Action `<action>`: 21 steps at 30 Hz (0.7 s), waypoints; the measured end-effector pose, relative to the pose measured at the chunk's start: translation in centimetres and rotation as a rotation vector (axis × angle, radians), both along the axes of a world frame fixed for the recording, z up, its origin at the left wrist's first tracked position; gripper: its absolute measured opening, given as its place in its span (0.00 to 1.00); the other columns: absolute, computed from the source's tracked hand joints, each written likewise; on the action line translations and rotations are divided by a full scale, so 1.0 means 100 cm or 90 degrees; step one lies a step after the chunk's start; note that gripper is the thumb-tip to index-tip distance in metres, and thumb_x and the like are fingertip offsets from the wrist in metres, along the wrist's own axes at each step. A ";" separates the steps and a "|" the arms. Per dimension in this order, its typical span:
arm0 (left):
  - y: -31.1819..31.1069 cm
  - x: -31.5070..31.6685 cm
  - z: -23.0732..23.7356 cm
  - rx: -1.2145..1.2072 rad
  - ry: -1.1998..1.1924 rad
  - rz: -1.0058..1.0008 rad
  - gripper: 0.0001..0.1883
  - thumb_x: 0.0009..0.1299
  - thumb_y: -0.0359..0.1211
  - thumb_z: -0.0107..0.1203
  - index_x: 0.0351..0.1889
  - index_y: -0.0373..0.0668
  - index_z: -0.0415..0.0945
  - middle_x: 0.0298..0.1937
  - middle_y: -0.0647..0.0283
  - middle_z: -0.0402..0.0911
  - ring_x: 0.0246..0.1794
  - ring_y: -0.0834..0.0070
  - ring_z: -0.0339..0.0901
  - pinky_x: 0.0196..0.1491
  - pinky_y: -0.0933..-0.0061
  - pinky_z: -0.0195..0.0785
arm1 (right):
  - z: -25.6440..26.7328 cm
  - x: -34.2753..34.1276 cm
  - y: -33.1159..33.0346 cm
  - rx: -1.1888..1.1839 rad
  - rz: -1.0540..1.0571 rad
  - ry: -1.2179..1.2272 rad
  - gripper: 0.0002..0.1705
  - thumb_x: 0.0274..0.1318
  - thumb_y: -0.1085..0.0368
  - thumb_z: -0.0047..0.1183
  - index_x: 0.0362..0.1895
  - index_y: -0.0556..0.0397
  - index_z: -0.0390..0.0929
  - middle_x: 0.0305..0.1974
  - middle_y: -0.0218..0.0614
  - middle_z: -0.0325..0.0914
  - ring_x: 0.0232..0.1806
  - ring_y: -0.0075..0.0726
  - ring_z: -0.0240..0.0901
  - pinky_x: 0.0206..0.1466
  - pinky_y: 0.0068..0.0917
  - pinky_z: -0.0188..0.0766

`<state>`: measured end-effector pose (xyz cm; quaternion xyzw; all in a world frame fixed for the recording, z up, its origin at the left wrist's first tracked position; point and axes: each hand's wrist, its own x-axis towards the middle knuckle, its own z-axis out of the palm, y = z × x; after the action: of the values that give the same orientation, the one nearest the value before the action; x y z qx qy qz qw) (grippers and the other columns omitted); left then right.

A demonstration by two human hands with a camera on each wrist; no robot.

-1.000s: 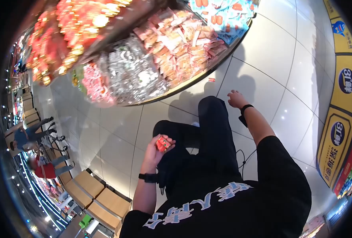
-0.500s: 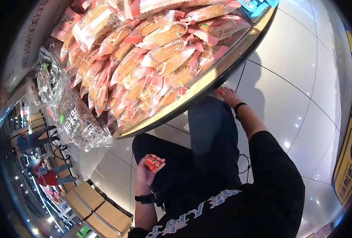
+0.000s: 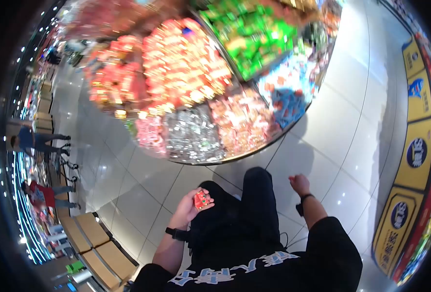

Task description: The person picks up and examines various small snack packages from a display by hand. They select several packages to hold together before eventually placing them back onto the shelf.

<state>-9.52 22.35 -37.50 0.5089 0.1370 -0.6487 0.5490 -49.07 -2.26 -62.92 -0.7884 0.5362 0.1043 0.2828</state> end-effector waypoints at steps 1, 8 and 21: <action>-0.004 0.000 0.032 -0.008 0.006 -0.007 0.15 0.76 0.40 0.45 0.41 0.37 0.74 0.35 0.56 0.80 0.42 0.59 0.81 0.51 0.54 0.77 | 0.040 -0.013 0.004 -0.009 -0.023 -0.026 0.14 0.53 0.52 0.57 0.31 0.49 0.82 0.32 0.48 0.79 0.38 0.53 0.77 0.43 0.46 0.73; -0.044 0.007 0.213 -0.063 0.001 -0.048 0.17 0.77 0.41 0.42 0.47 0.36 0.73 0.38 0.57 0.80 0.41 0.64 0.82 0.48 0.59 0.80 | 0.328 0.007 -0.016 -0.038 -0.071 -0.224 0.26 0.53 0.55 0.65 0.20 0.56 0.63 0.15 0.42 0.68 0.20 0.43 0.68 0.25 0.35 0.66; -0.069 0.070 0.282 -0.156 -0.034 -0.052 0.18 0.74 0.43 0.48 0.51 0.40 0.75 0.36 0.60 0.81 0.35 0.68 0.83 0.43 0.62 0.81 | 0.553 0.254 -0.034 0.025 0.236 -0.510 0.18 0.50 0.63 0.66 0.43 0.55 0.77 0.29 0.33 0.77 0.31 0.26 0.73 0.38 0.26 0.71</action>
<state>-2.52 15.44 -9.30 0.4604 0.0215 -0.6688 0.5833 -23.65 -5.69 -7.62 -0.8441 0.2314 -0.1507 0.4597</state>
